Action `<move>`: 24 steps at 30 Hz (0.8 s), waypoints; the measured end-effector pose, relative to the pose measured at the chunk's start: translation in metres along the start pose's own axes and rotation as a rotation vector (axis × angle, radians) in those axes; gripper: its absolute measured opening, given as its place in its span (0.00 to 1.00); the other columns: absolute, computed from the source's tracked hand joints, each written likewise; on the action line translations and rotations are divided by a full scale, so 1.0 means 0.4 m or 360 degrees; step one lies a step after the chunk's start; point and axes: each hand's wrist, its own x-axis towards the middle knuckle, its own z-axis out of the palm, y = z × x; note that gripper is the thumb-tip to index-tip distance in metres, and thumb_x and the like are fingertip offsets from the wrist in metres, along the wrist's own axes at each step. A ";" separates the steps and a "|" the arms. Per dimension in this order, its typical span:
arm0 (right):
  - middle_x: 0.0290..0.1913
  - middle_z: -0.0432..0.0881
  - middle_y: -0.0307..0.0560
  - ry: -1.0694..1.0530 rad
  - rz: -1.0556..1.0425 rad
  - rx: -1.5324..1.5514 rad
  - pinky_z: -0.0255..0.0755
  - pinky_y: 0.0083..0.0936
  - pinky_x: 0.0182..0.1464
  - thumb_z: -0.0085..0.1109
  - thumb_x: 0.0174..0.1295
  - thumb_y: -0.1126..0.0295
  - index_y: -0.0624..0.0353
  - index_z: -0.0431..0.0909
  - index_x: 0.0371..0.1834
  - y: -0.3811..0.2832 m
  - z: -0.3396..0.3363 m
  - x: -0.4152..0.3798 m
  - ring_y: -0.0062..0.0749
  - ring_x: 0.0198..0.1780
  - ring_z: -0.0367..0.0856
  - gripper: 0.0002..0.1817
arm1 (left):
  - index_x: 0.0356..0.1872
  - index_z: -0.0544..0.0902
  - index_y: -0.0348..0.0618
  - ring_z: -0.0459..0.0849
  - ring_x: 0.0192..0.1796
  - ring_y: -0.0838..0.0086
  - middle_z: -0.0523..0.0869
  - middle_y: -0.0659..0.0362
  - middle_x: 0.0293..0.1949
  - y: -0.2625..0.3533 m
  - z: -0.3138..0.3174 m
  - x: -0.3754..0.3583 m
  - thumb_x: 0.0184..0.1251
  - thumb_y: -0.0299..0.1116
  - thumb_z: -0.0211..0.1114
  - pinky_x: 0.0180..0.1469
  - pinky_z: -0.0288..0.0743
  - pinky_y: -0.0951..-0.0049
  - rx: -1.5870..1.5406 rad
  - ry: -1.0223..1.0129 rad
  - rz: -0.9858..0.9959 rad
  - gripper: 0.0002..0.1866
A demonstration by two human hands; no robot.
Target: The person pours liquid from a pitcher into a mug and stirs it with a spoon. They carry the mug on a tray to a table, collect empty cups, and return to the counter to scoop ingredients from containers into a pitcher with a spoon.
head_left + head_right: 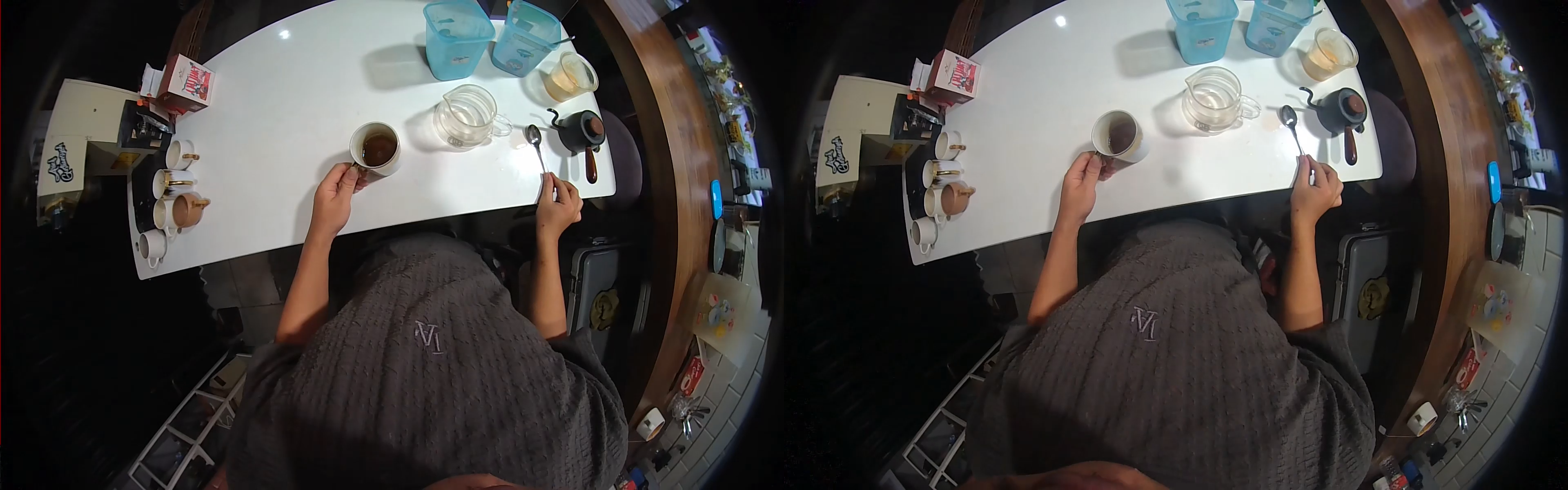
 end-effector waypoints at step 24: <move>0.41 0.82 0.38 -0.0097 -0.0073 0.0105 0.63 0.32 0.50 0.67 0.57 0.67 0.49 0.86 0.41 -0.429 -0.012 -0.183 0.33 0.46 0.79 0.09 | 0.40 0.79 0.39 0.80 0.38 0.80 0.81 0.63 0.34 -0.005 -0.320 0.285 0.76 0.42 0.54 0.46 0.76 0.77 -0.0087 0.0011 0.0038 0.15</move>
